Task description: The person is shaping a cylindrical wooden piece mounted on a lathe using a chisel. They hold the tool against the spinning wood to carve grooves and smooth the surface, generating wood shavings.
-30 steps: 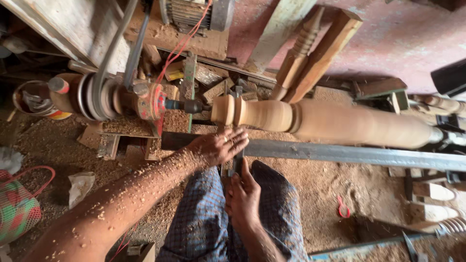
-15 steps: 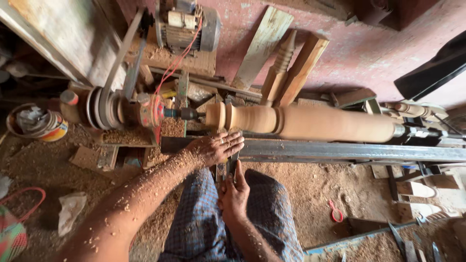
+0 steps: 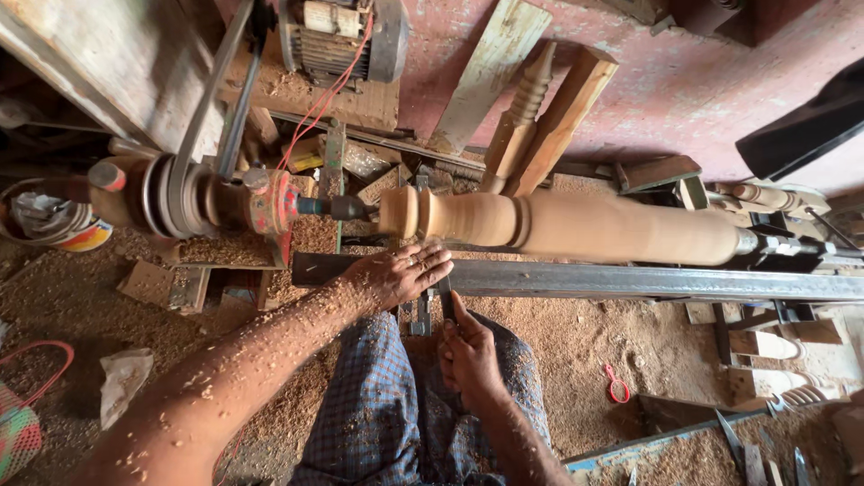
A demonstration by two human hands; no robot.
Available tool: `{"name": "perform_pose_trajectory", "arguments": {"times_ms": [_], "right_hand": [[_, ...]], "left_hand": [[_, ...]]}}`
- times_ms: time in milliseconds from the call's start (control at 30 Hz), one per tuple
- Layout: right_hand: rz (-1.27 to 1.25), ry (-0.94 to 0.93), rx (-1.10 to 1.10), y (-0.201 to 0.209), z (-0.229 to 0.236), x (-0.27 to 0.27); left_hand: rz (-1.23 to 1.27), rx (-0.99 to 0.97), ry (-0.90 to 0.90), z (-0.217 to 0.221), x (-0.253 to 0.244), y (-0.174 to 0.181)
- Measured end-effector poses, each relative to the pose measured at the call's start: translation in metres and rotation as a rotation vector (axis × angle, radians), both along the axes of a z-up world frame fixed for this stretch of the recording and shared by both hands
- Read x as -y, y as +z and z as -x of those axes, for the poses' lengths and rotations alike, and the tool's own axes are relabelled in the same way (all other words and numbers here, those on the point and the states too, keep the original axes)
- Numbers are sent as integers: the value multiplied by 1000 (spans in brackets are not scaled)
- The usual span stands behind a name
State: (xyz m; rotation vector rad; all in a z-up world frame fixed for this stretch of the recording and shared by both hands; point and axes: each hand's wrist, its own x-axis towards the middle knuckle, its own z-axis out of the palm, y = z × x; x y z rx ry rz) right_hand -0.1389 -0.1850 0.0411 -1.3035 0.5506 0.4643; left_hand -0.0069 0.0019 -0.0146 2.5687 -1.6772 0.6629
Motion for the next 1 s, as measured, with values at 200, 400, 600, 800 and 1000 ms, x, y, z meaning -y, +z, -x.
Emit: {"name": "perform_pose_trajectory", "arguments": {"times_ms": [200, 400, 600, 800, 1000], "right_hand": [[18, 146, -3, 6, -11, 26], [106, 337, -31, 16, -29, 52], [27, 293, -35, 19, -16, 52], [49, 217, -22, 6, -4, 33], [39, 161, -50, 6, -6, 21]], "left_hand": [[37, -75, 19, 2, -1, -8], [-69, -13, 71, 3, -1, -7], [33, 130, -25, -5, -6, -15], [11, 125, -28, 2, -8, -2], [-36, 96, -5, 6, -8, 6]]}}
